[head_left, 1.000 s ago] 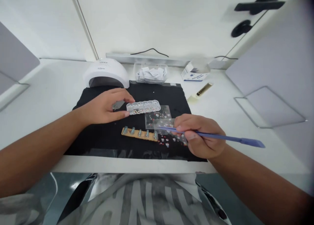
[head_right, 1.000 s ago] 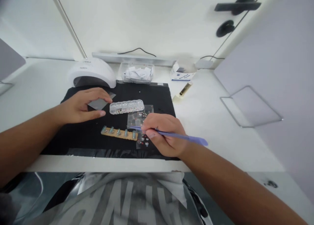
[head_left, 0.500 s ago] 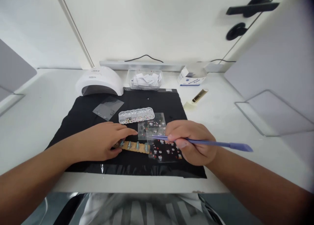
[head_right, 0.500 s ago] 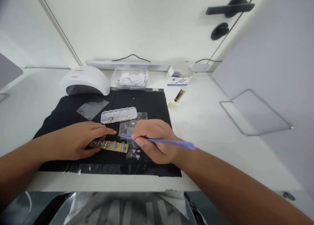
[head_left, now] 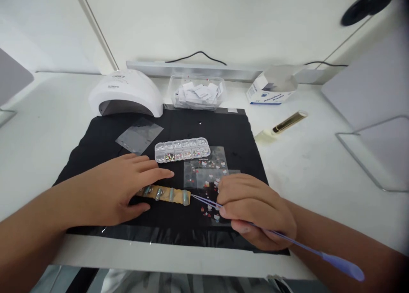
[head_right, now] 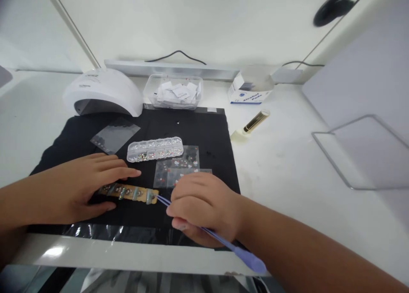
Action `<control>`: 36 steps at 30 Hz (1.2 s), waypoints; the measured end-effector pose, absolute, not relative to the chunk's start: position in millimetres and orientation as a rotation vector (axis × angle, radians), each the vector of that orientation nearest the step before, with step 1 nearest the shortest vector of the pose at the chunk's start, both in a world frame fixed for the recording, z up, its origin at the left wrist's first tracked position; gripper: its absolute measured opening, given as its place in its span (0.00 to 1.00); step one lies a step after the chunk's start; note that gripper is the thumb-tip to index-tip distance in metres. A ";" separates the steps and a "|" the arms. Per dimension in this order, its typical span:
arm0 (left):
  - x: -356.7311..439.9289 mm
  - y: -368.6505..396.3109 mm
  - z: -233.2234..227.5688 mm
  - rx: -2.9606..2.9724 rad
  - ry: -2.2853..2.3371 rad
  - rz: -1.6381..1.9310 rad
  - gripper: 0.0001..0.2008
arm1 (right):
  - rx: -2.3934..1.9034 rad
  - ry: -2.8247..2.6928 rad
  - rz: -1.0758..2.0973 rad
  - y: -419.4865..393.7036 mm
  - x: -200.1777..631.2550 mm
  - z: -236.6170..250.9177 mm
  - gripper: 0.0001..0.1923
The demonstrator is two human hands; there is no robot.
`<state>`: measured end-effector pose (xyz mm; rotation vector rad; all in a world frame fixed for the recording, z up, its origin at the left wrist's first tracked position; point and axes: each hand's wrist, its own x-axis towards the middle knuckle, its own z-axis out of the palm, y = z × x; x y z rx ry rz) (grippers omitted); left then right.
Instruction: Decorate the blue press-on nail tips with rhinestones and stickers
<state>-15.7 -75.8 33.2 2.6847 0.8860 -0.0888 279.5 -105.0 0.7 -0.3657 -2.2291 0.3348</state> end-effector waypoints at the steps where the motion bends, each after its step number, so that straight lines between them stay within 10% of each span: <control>1: -14.8 -76.5 34.0 2.685 0.882 -0.074 0.30 | -0.371 -2.244 0.329 -105.7 279.9 1.3 0.12; 36: -2.3 -84.3 32.3 2.728 0.753 0.141 0.22 | -0.440 -2.346 0.257 -111.3 273.8 0.8 0.15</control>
